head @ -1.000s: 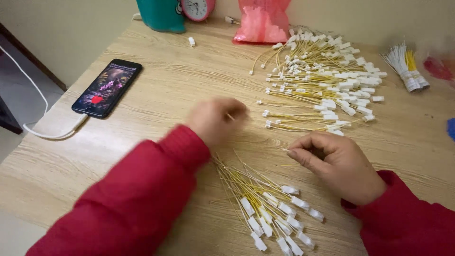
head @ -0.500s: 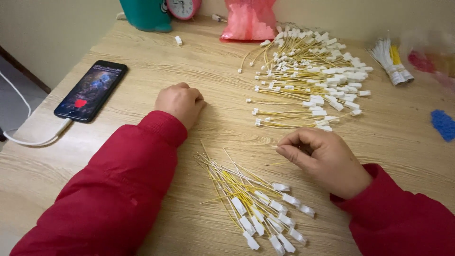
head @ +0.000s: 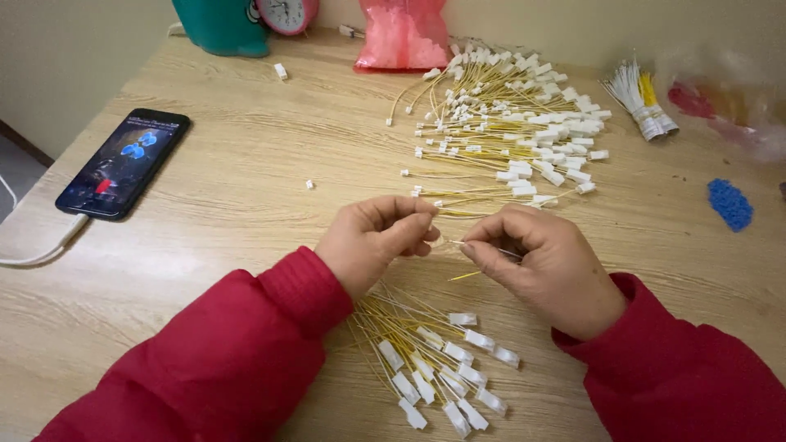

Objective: The person assembles small white plastic connectors onto yellow wires by hand. They repeatedly pick up a wire and a connector, fit them together, and place the completed unit on the table. A smartphone is visible on the left side of the table.

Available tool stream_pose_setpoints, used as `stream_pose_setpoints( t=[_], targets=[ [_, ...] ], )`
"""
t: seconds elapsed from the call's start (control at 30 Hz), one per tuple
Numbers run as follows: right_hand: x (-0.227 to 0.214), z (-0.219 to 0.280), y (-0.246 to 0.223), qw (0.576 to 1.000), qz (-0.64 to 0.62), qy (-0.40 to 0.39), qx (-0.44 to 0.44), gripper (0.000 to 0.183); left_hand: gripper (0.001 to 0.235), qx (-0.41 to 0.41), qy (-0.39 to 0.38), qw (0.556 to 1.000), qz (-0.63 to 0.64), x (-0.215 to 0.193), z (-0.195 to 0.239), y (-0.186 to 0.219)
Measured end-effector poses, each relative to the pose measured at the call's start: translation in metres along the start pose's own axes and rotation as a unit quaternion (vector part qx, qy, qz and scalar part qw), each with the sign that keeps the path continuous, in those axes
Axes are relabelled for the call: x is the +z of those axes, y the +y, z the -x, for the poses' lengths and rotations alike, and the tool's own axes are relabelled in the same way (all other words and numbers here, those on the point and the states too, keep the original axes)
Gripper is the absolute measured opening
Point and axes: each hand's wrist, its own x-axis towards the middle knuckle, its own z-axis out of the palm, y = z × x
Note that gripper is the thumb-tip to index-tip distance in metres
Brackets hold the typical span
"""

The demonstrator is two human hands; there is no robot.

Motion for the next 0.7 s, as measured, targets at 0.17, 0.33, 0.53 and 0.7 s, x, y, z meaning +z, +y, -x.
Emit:
stream_pose_setpoints(
  t=[0.17, 0.33, 0.53, 0.7],
  targets=[
    [0.001, 0.001, 0.002, 0.998, 0.021, 0.016, -0.059, 0.001, 0.024, -0.092, -0.032, 0.989, 0.116, 0.001, 0.003, -0.013],
    [0.002, 0.002, -0.002, 0.992, 0.061, 0.037, -0.107, 0.003, 0.021, -0.113, -0.035, 0.977, 0.18, 0.001, 0.005, -0.019],
    [0.002, 0.003, -0.007, 0.98, 0.104, 0.047, -0.16, 0.004, 0.021, -0.123, -0.048, 0.97, 0.204, 0.002, 0.007, -0.022],
    [0.002, 0.005, -0.009, 0.972, 0.13, 0.058, -0.189, 0.007, 0.021, -0.136, -0.053, 0.969, 0.2, 0.004, 0.009, -0.022]
  ],
)
